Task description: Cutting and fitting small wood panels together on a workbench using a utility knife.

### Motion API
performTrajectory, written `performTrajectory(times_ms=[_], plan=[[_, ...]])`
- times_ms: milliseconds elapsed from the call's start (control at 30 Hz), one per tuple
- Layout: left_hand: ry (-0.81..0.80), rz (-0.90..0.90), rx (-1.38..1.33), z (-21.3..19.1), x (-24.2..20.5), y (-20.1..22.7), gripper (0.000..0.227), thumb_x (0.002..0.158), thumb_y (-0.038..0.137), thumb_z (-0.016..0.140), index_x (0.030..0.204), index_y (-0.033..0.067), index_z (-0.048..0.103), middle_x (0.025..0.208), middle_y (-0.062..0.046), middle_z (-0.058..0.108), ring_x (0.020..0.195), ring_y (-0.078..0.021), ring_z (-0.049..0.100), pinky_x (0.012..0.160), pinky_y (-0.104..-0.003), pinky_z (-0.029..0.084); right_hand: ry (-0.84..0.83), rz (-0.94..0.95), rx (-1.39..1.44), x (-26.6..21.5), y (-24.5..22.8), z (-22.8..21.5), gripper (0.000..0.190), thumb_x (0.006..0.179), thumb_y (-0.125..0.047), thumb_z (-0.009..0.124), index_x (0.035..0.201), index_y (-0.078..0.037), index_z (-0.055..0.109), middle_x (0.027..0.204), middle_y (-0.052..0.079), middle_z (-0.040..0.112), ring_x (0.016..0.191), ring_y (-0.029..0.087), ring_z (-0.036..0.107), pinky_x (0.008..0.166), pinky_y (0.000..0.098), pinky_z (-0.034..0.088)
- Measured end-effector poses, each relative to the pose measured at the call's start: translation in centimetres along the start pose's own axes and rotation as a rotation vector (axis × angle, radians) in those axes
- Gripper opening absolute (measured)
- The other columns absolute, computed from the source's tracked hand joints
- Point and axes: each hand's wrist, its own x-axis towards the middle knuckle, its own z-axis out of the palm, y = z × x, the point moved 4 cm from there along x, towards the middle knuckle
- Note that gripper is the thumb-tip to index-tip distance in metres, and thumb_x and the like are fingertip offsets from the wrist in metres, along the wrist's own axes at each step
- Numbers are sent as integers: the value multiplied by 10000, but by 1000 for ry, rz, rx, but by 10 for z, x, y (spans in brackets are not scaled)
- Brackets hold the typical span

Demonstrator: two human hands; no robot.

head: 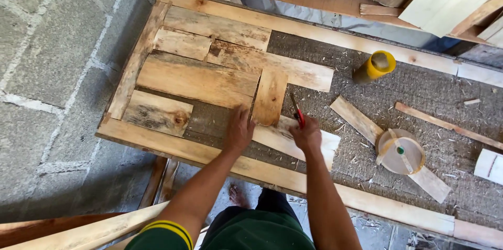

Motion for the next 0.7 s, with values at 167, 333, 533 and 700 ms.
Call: performTrajectory(times_ms=[167, 333, 533, 700], plan=[[-18, -155, -104, -9, -65, 24, 605, 970, 357, 659, 1439, 3, 514, 1548, -302, 422, 1443, -477, 385, 1182, -526, 335, 92, -111, -94, -49, 30, -41, 1015, 612, -445, 973, 1480, -209, 503, 1441, 171, 413, 1140, 347, 621, 887, 436, 606], [-36, -53, -42, -15, -111, 42, 763, 935, 420, 690, 1511, -6, 430, 1582, -313, 359, 1493, -484, 319, 1240, -574, 215, 203, -193, -130, -63, 101, -27, 1174, 492, -427, 1010, 1487, -162, 447, 1454, 182, 361, 1160, 393, 624, 980, 471, 586], [-249, -60, 49, -26, -126, 86, 921, 849, 435, 754, 1568, 39, 336, 1611, -353, 196, 1509, -514, 174, 1229, -619, 101, 173, 13, -46, -83, 85, -35, 1087, 610, -480, 972, 1494, -151, 432, 1419, 225, 341, 1161, 436, 558, 985, 530, 537], [-408, -190, 162, -18, -137, 108, 959, 808, 422, 805, 1578, 120, 320, 1635, -326, 116, 1529, -490, 98, 1214, -641, 82, 298, 182, -47, -56, 130, -47, 554, 916, -392, 768, 1363, -114, 595, 1283, 234, 481, 1033, 416, 651, 896, 536, 583]])
